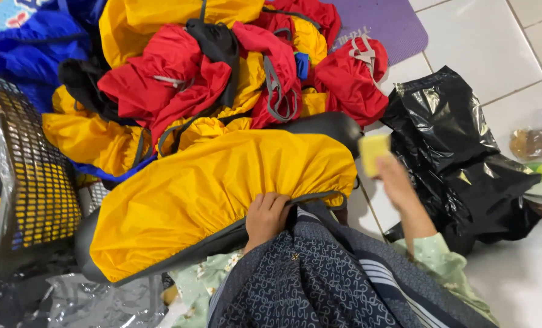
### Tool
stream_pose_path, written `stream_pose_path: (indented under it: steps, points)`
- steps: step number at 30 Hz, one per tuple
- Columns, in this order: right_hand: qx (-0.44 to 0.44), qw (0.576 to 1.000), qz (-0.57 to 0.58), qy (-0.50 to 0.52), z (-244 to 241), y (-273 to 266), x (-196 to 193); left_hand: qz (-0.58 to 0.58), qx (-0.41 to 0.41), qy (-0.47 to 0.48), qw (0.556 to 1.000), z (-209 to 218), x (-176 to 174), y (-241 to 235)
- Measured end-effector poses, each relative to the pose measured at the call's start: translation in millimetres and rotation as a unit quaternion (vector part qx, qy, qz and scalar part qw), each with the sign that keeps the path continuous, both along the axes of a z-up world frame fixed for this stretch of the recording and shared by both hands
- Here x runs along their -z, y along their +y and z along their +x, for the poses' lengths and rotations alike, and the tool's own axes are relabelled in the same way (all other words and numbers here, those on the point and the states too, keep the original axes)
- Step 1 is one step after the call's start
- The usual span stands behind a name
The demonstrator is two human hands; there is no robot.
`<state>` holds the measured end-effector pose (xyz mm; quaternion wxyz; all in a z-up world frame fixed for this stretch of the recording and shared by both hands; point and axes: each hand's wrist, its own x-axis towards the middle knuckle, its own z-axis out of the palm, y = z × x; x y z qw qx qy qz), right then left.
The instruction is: The person wipes a yellow garment with a sponge, folds it, and places it into a clear plastic bag. They then put the bag into a black plastic bag and seal it. Finally, they use scissors to cut a black strap on another yellow garment.
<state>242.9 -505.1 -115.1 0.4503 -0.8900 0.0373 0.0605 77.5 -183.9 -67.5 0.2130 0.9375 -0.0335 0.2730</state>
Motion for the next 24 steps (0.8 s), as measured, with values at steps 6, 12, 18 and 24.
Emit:
stream_pose_path:
  steps: [6,12,18,24]
  points:
    - [-0.184,0.936,0.173,0.244,-42,14,12,0.077,-0.082,-0.095,0.989,12,10,-19]
    - [-0.189,0.942,0.217,0.174,-9,0,-47,0.031,0.021,-0.027,0.999,7,24,-31]
    - [-0.194,0.929,0.293,0.119,-12,45,-28,-0.029,0.101,0.012,0.994,0,17,-35]
    - [-0.44,0.856,0.257,0.086,-35,206,-81,0.014,0.055,-0.162,0.985,-20,-50,2]
